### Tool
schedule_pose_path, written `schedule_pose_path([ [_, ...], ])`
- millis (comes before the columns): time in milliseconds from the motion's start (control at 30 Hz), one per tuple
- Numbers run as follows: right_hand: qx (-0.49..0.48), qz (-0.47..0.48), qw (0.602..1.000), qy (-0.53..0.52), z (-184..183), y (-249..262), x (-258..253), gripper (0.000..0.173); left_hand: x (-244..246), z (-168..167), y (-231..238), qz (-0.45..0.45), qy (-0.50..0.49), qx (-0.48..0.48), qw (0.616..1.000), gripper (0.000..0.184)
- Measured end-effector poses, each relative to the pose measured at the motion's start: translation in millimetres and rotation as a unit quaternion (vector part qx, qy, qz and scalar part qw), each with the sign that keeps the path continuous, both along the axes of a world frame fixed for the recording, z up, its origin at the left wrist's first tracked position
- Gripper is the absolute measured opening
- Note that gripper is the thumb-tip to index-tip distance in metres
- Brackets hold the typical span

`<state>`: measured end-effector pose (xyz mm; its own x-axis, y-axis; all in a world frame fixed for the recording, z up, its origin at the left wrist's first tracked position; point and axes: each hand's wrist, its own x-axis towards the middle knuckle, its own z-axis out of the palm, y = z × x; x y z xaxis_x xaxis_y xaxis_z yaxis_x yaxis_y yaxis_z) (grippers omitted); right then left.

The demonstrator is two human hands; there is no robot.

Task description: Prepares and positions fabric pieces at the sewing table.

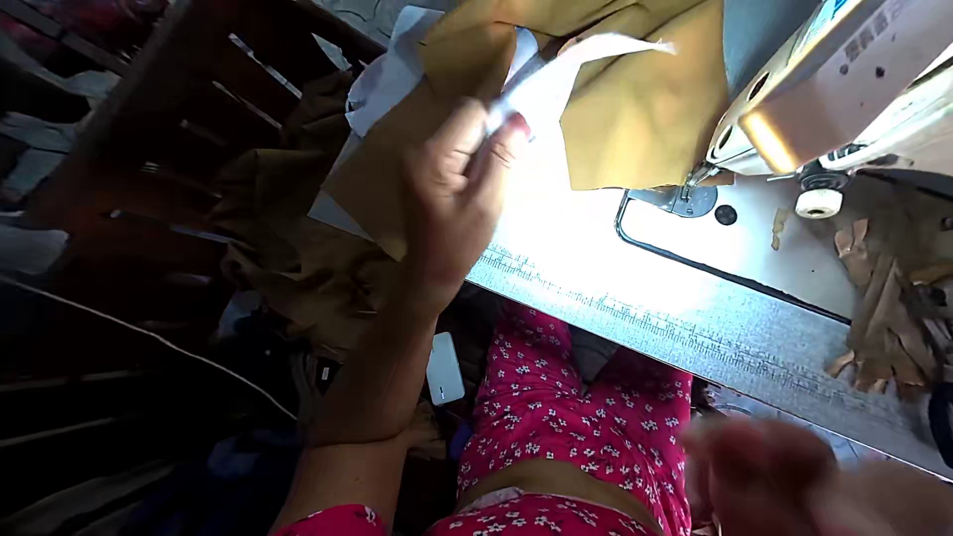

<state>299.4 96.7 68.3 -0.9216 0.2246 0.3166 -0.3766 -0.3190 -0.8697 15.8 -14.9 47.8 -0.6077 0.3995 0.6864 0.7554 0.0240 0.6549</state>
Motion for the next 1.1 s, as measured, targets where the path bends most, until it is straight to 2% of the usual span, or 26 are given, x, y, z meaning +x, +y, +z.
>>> schedule_pose_path([
  [33, 0.094, -0.068, 0.993, -0.013, -7.8, 1.9, -15.2, 0.045, 4.4, 15.7, -8.8, -0.031, -0.037, 0.051, 0.997, 0.016],
  [100, 0.259, -0.166, 0.951, -0.036, -34.8, 11.6, -44.8, 0.044, 14.6, 39.3, -21.0, -0.047, -0.103, 0.126, 0.986, 0.019],
  [167, 0.374, -0.222, 0.898, -0.073, -54.8, 9.6, -68.2, 0.062, 23.8, 51.3, -29.8, -0.06, -0.146, 0.175, 0.972, 0.017],
  [233, 0.441, -0.238, 0.861, -0.089, -62.7, -2.0, -81.1, 0.081, 17.4, 38.9, -44.5, -0.141, -0.096, 0.211, 0.963, 0.017],
  [267, 0.455, -0.242, 0.852, -0.092, -63.7, -10.4, -81.8, 0.091, 7.5, 24.9, -56.2, -0.211, -0.041, 0.211, 0.953, 0.023],
  [300, 0.451, -0.243, 0.854, -0.087, -62.9, -19.4, -78.6, 0.096, 11.9, 21.4, -61.6, -0.211, -0.031, 0.214, 0.953, 0.025],
  [400, 0.419, -0.246, 0.873, -0.045, -58.4, -45.0, -49.6, 0.097, 57.6, 38.3, -63.4, -0.026, -0.136, 0.181, 0.974, 0.014],
  [433, 0.436, -0.257, 0.862, -0.025, -62.0, -50.1, -40.0, 0.09, 62.2, 41.6, -59.1, 0.013, -0.147, 0.176, 0.973, 0.013],
  [500, 0.5, -0.271, 0.822, 0.02, -81.8, -53.0, -26.0, 0.064, 66.9, 38.4, -56.3, 0.07, -0.194, 0.16, 0.965, 0.018],
  [567, 0.562, -0.261, 0.785, 0.033, -112.6, -45.2, -17.8, 0.043, 71.0, 32.4, -52.6, 0.06, -0.239, 0.162, 0.956, 0.024],
  [633, 0.588, -0.274, 0.761, 0.023, -143.8, -39.9, -18.4, 0.039, 81.3, 27.2, -43.7, 0.065, -0.236, 0.181, 0.952, 0.027],
  [700, 0.564, -0.334, 0.754, 0.023, -161.1, -44.1, -28.9, 0.036, 89.4, 24.2, -31.8, 0.053, -0.218, 0.227, 0.948, 0.031],
  [800, 0.494, -0.404, 0.769, 0.04, -142.2, -38.2, -36.5, 0.031, 84.7, 12.4, -27.1, 0.066, -0.185, 0.229, 0.953, 0.031],
  [900, 0.458, -0.379, 0.804, 0.032, -106.6, -2.1, -23.7, 0.025, 51.9, -13.0, -40.0, -0.008, -0.209, 0.213, 0.954, 0.023],
  [933, 0.454, -0.377, 0.806, 0.034, -97.3, 15.6, -19.7, 0.026, 37.5, -16.0, -43.2, -0.036, -0.226, 0.172, 0.958, 0.022],
  [1000, 0.461, -0.386, 0.799, 0.025, -78.1, 51.7, -12.2, 0.026, 5.9, -17.2, -42.8, -0.106, -0.241, 0.096, 0.96, 0.017],
  [1100, 0.498, -0.39, 0.773, 0.051, -55.0, 98.5, 3.8, 0.035, -19.8, -17.1, -41.2, -0.248, -0.154, 0.038, 0.956, 0.018],
])
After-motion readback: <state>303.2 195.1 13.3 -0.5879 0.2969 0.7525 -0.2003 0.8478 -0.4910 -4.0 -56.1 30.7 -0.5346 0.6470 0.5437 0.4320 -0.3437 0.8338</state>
